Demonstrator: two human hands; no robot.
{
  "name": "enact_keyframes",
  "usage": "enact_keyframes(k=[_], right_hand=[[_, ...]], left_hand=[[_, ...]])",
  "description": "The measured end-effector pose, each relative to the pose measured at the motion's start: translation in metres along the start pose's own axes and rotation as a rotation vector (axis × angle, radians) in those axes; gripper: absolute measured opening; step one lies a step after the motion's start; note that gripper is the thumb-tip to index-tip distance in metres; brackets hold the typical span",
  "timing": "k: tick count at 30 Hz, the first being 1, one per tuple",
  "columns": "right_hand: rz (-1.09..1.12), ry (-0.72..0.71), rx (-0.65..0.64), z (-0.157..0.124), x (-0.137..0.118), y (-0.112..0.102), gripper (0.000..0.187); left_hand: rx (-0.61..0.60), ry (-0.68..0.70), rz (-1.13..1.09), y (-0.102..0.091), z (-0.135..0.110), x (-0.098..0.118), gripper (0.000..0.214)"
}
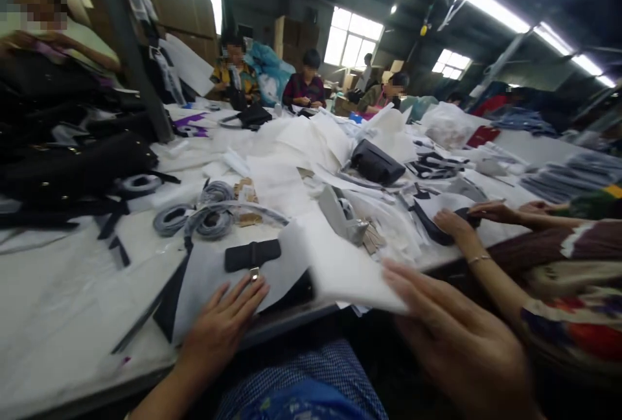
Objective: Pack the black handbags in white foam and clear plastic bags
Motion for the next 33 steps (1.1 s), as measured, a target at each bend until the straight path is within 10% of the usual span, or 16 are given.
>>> enact_keyframes(k=[5, 11, 26, 33], right_hand=[[0.137, -0.441, -0.145, 0.056, -0.059, 0.127, 0.035], [0.244, -0.327, -0.604, -0.021, -0.035, 0.224, 0.039], [0.429, -0.085, -0.537, -0.051, -0.038, 0.219, 0.054], [0.580, 0.035, -0.667, -0.024, -0.033, 0.211, 0.053]], left_hand=[[-0.002, -0.089, -0.019, -0.001, -0.005, 0.008, 0.038], [-0.028, -0.138, -0.069, -0.002, -0.005, 0.009, 0.047], [0.409, 0.069, -0.070, -0.028, -0.006, 0.019, 0.036], [0.186, 0.066, 0.221, -0.017, 0.025, 0.018, 0.065]])
Point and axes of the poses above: each hand's wrist, its own z-axis towards the middle knuckle, its own y-axis out of the palm, x = y × z, the point moved 2 cm from there along z, towards the middle knuckle, and after that the axes turned 14 degrees about x, right-handed, at the moved point
